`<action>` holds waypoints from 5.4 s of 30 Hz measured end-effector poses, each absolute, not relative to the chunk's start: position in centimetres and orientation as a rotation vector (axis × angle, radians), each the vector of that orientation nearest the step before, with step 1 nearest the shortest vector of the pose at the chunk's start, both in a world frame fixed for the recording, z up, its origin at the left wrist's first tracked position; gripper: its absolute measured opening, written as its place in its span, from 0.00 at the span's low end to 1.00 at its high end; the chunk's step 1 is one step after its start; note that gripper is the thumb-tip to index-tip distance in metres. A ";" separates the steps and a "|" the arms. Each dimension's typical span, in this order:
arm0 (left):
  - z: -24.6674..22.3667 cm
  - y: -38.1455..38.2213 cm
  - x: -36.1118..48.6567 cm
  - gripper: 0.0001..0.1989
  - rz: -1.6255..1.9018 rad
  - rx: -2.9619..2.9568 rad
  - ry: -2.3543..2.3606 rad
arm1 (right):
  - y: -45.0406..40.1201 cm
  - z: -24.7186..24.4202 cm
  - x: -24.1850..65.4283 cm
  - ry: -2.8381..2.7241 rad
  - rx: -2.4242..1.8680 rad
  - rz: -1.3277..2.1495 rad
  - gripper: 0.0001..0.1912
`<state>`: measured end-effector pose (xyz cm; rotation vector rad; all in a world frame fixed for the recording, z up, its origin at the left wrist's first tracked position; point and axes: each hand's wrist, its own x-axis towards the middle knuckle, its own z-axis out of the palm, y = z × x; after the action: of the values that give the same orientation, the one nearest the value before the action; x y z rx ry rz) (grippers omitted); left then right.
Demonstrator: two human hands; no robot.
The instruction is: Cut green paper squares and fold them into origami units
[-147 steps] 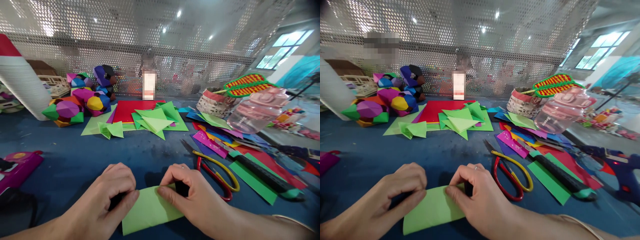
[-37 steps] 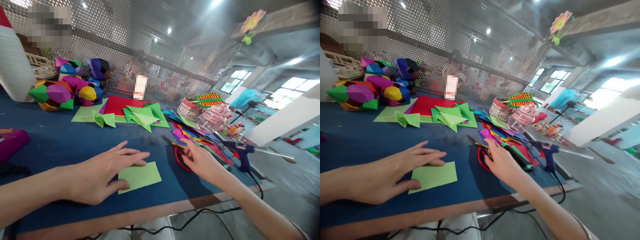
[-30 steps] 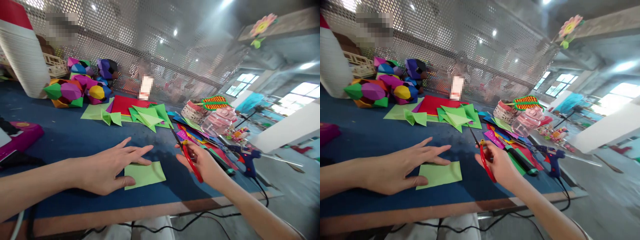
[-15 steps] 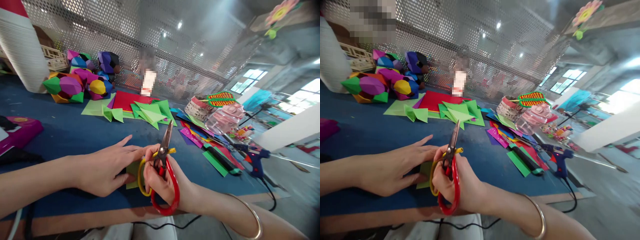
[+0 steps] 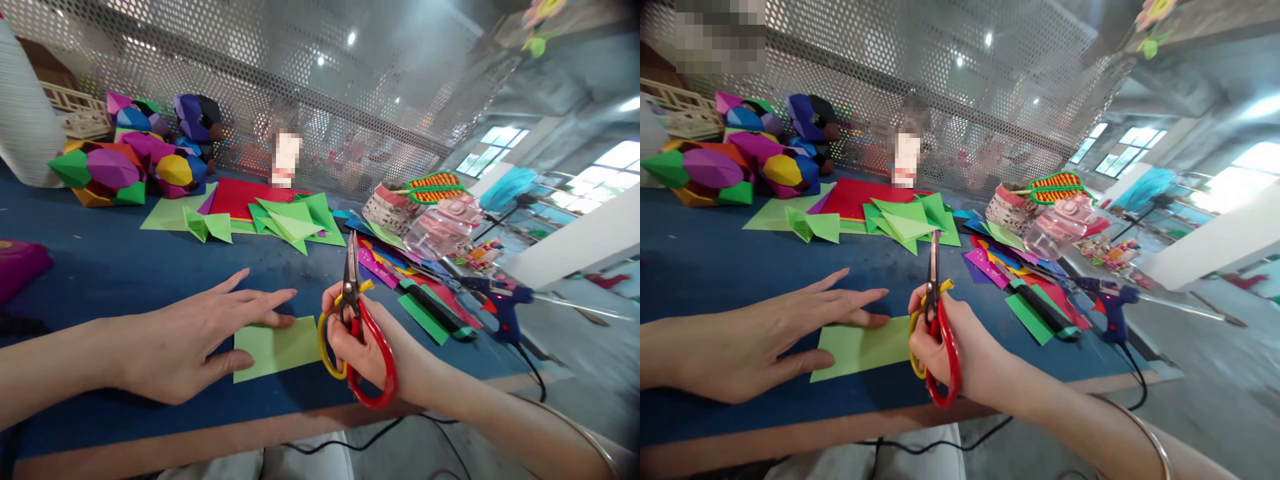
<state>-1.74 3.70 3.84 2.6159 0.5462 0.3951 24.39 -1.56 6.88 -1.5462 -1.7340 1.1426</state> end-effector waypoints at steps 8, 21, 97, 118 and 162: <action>3.6 4.0 -1.7 0.43 0.378 2.592 0.508 | -1.6 7.3 24.6 -1.660 -1.569 1.179 0.11; 4.2 4.7 -1.2 0.32 0.238 2.540 0.511 | -1.9 5.8 22.8 -1.636 -1.267 1.281 0.14; 3.6 3.9 -0.4 0.42 0.438 2.366 0.782 | 1.3 6.5 28.4 -2.380 -1.549 -0.146 0.16; 3.7 5.2 0.2 0.22 1.135 1.809 1.065 | 5.5 5.1 22.2 -1.844 -1.142 0.472 0.10; 4.7 3.5 0.9 0.22 0.776 1.395 0.594 | 2.7 4.2 20.1 -1.863 -0.837 1.111 0.26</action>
<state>0.87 3.52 4.71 1.3953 0.5937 0.7758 20.12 2.72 4.16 -0.8374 -1.8630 1.1109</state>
